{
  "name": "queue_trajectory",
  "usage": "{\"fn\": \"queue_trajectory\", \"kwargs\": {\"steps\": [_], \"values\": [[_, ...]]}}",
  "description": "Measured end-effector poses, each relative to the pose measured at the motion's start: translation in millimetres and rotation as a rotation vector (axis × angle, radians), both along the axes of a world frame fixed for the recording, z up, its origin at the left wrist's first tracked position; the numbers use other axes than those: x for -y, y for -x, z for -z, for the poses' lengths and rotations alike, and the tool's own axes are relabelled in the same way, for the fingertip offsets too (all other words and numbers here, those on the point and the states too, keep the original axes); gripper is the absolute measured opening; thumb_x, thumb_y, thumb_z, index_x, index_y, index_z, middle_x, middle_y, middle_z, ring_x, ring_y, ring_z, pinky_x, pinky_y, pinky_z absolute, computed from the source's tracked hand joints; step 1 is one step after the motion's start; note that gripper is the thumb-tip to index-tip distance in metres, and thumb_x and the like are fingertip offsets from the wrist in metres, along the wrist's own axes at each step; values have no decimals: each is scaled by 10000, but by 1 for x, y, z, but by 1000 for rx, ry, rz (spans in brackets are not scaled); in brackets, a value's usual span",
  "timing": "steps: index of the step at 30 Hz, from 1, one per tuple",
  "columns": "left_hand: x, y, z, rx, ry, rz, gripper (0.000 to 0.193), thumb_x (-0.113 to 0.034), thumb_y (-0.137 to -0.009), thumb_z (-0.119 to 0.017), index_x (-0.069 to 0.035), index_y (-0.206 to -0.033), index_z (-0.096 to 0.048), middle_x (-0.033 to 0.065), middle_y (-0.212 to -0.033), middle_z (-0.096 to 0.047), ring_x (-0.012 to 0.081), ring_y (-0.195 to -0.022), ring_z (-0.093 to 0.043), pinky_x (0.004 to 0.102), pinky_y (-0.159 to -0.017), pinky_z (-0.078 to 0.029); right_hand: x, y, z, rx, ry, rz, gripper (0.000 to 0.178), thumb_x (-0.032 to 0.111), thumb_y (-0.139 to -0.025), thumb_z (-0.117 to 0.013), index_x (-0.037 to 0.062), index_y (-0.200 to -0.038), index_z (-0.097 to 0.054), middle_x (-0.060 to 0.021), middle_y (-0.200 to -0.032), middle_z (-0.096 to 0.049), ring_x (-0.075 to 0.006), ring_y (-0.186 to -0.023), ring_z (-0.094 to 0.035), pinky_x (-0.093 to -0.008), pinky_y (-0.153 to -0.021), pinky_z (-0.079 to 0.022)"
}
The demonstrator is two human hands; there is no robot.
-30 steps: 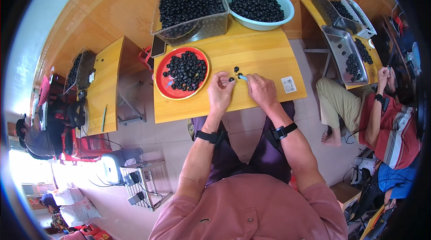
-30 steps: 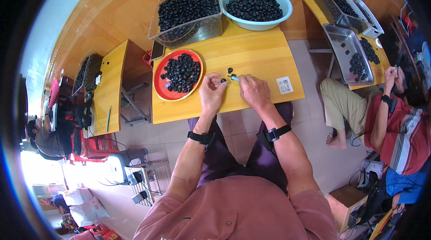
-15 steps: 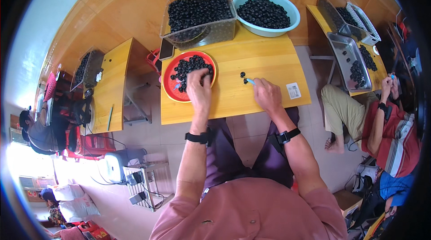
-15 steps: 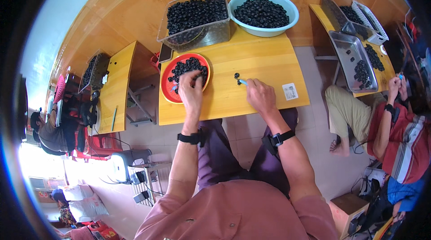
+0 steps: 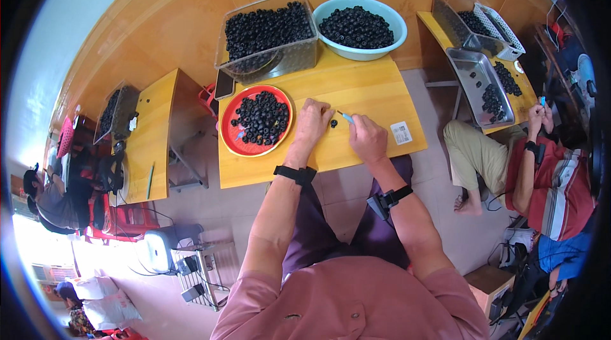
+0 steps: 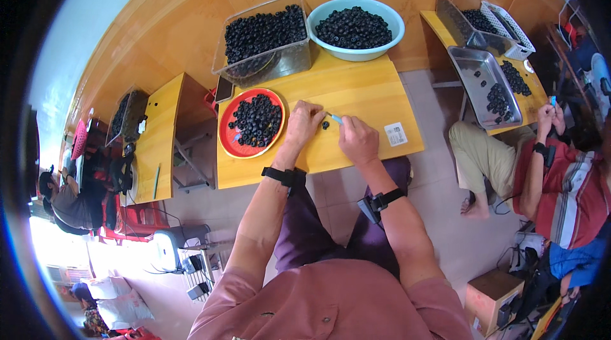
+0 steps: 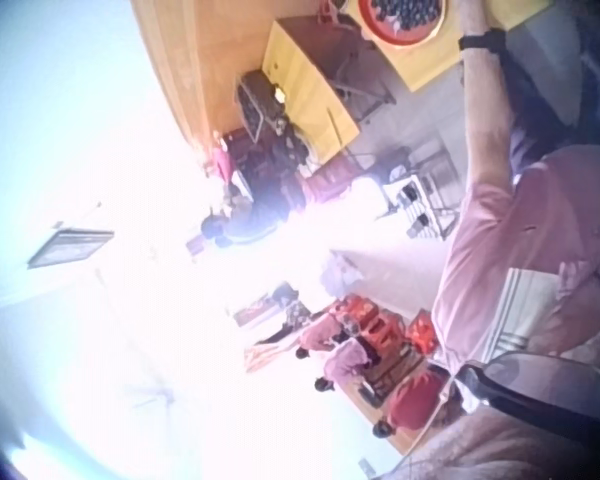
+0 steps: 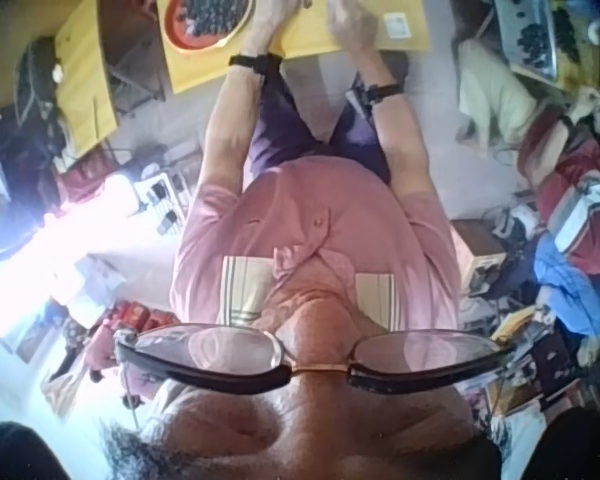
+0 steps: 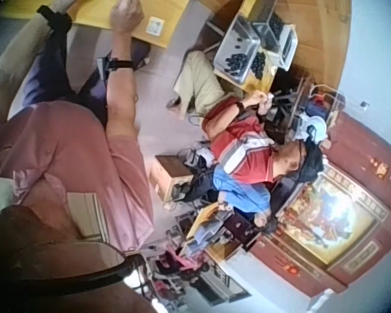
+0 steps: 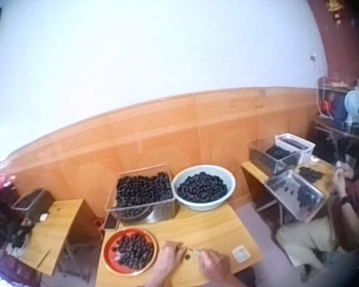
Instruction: Sorting small black round parts from a tray into containers and onto a plate.
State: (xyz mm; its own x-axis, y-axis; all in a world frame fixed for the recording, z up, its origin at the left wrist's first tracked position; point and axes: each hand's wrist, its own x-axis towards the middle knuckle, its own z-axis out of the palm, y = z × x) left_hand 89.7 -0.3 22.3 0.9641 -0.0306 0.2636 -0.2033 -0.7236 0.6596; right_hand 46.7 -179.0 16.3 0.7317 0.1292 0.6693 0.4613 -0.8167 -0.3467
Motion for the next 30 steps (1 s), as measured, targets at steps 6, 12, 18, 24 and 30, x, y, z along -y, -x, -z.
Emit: {"fn": "queue_trajectory", "kwargs": {"steps": [6, 12, 18, 24, 30], "values": [[-2, 2, 5, -16, 88, 49, 185, -134, -848, -786, -6, -979, -758, 204, -966, -715, 347, -853, -717, 412, -785, -574, 0, 1, -1, -7, 5, -24, 29, 98, -902, -627, 80, -886, -610, -95, -744, -616, -303, -691, -671, -431, -576, -535], [-2, 18, 8, 64, 172, -104, 213, -46, -809, -792, 0, -1011, -745, 152, -946, -724, 264, -819, -720, 370, -767, -575, -1, 3, -2, -39, 15, -30, 51, 104, -908, -631, 71, -884, -600, -99, -756, -615, -310, -696, -667, -434, -584, -532], [13, 52, 3, 14, 485, -151, 323, -25, -841, -779, -10, -1153, -696, 74, -892, -685, 157, -788, -661, 305, -751, -555, 3, 1, -1, -34, 53, -83, 68, 104, -902, -640, 73, -869, -590, -99, -737, -602, -304, -686, -664, -437, -587, -535], [13, 62, 9, 22, 460, -133, 344, -19, -848, -776, -25, -1179, -682, 67, -914, -674, 148, -801, -648, 296, -752, -548, -1, 3, 0, -35, 108, -130, 75, 99, -886, -658, 72, -859, -594, -93, -723, -596, -292, -673, -661, -422, -577, -537], [11, 62, 10, 43, 463, -110, 345, -5, -844, -767, -38, -1176, -683, 70, -918, -671, 158, -798, -652, 300, -750, -547, -1, 4, 1, -39, 151, -189, 45, 99, -893, -655, 60, -905, -637, -95, -714, -595, -291, -661, -659, -425, -566, -534]]}}
